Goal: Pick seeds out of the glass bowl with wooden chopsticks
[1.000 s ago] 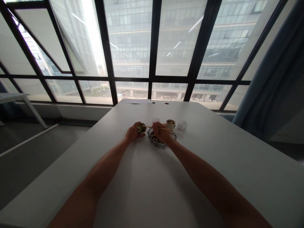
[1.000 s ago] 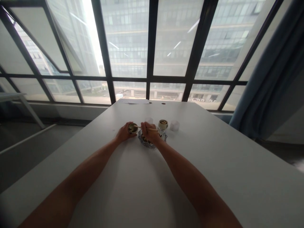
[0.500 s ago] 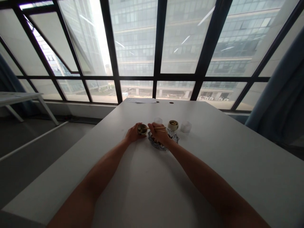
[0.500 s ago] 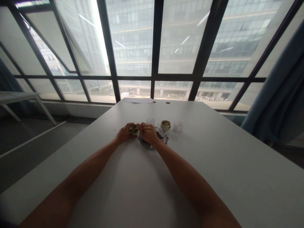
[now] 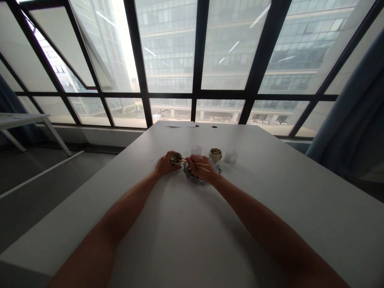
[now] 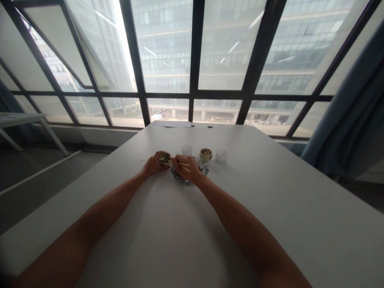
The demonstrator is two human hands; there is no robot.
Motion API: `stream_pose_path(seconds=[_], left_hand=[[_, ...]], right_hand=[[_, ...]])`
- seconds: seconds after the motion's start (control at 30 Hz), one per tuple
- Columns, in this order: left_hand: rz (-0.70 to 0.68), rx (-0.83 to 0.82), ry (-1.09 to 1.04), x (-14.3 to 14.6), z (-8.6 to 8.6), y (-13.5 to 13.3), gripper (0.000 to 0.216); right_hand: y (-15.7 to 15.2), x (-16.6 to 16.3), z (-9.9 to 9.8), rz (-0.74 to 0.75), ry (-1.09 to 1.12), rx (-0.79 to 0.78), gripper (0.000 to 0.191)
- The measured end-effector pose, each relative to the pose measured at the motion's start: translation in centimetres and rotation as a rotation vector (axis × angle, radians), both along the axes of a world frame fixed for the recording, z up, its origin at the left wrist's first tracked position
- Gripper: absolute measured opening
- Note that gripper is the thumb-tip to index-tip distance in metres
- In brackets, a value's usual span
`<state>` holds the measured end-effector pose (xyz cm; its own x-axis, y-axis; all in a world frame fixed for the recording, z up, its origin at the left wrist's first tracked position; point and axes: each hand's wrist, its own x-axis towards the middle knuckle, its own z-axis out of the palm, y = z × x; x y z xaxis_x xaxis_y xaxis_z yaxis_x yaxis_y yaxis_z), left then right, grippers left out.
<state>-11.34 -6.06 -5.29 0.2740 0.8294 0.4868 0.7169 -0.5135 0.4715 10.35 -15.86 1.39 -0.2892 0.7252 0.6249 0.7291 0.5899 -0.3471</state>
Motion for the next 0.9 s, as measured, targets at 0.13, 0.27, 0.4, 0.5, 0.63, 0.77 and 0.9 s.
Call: stream_pose_path(seconds=[0.13,0.27,0.4,0.5,0.63,0.77,0.9], left_hand=[[0.021,0.006,0.017,-0.2,-0.3,-0.1,0.08],[0.062,0.006,0.028,-0.3,-0.5,-0.1,0.081],[0.093,0.003,0.047,-0.3,-0.5,-0.1,0.081],[0.112,-0.003,0.048,-0.3,-0.5,-0.1,0.08],[0.13,-0.015,0.044,-0.4,-0.4,-0.1,0.079],[0.13,-0.027,0.046,-0.4,-0.4,-0.1,0.078],[0.145,-0.037,0.046,-0.4,-0.5,0.0,0.077]], right_hand=[[-0.1,1.2,1.2,-0.007,0.107,0.017,0.052],[0.4,4.0,2.5,-0.061,0.461,-0.022,0.063],[0.6,6.7,3.0,-0.003,0.555,-0.197,0.071],[0.6,7.5,2.8,0.019,0.516,-0.286,0.072],[0.9,7.7,2.3,0.046,0.467,-0.34,0.068],[1.2,7.7,1.9,0.059,0.45,-0.375,0.063],[1.1,7.5,1.8,0.068,0.464,-0.413,0.058]])
